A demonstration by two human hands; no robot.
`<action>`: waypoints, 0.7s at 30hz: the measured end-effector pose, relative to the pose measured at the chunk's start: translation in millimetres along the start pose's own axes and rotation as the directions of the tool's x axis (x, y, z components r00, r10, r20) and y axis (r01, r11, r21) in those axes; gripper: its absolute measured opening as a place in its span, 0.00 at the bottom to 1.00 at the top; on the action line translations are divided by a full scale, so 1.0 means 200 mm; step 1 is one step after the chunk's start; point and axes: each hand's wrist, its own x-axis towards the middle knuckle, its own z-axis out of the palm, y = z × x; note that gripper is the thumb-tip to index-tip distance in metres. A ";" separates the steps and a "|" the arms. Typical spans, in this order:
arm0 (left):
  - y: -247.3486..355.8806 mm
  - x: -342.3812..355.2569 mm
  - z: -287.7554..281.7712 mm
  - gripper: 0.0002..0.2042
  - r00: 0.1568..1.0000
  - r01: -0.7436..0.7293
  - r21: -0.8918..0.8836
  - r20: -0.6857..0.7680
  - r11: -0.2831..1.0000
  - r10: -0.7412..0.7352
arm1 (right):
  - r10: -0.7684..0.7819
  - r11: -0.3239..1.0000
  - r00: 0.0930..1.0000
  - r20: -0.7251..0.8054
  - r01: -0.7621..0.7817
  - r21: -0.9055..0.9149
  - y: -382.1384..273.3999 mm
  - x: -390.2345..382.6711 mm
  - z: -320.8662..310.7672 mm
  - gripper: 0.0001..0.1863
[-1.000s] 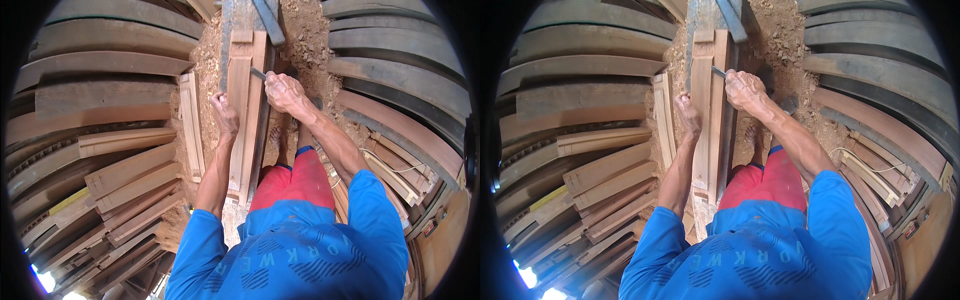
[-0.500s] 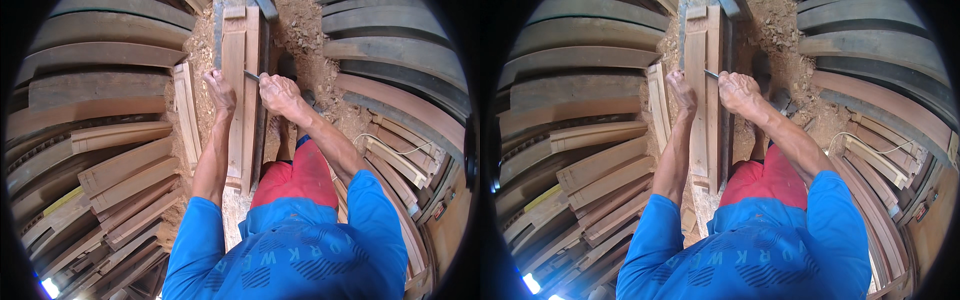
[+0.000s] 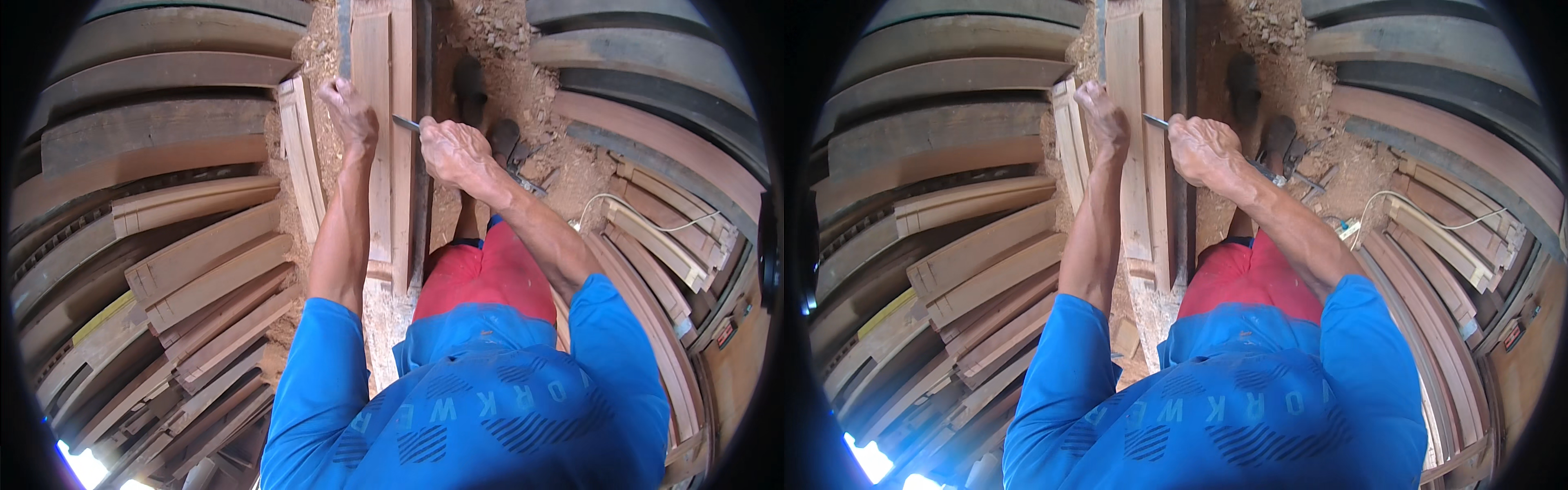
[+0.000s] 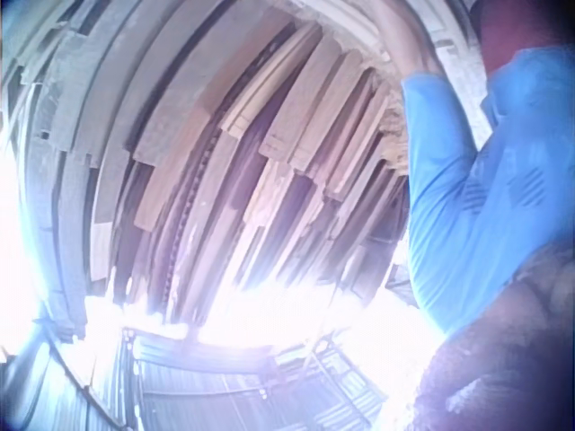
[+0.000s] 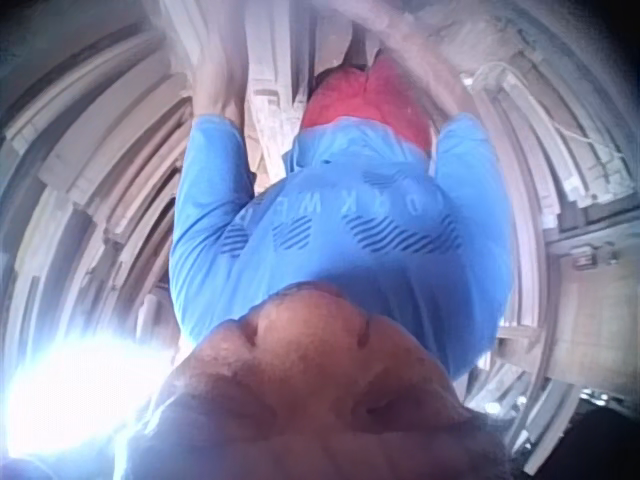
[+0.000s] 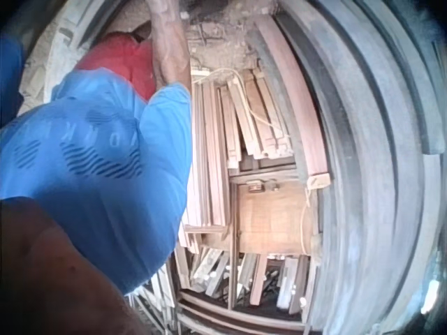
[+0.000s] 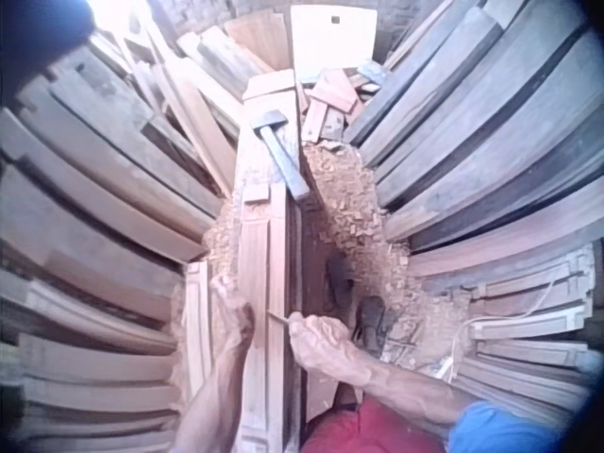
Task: The person stands on a wooden workbench and uses a chisel and mallet to carve a groove into a piece of wood. They repeatedly strike the chisel to remove wood shavings and then inspect the carved piece.
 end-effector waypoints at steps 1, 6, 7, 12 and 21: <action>0.01 0.01 0.00 0.28 1.000 -0.010 -0.011 -0.013 1.000 0.010 | 0.002 0.999 0.999 -0.039 -0.004 -0.042 -0.04 -0.04 0.06 0.07; 0.04 0.00 0.00 0.24 0.995 0.092 0.054 0.020 0.994 -0.093 | 0.138 0.989 0.930 0.341 -0.150 0.010 -0.30 -0.58 0.43 0.08; 0.06 -0.02 -0.01 0.24 0.992 0.122 0.037 0.010 0.992 -0.123 | 0.108 0.990 0.926 0.360 -0.133 0.044 -0.30 -0.64 0.48 0.08; 0.08 0.00 -0.02 0.24 0.994 0.105 0.001 0.024 0.994 -0.105 | 0.154 0.984 0.966 0.208 -0.170 0.060 -0.21 -0.49 0.32 0.09; 0.06 0.00 0.00 0.23 0.992 0.122 -0.055 -0.012 0.991 -0.123 | 0.091 0.987 0.891 0.445 -0.141 0.081 -0.38 -0.81 0.58 0.08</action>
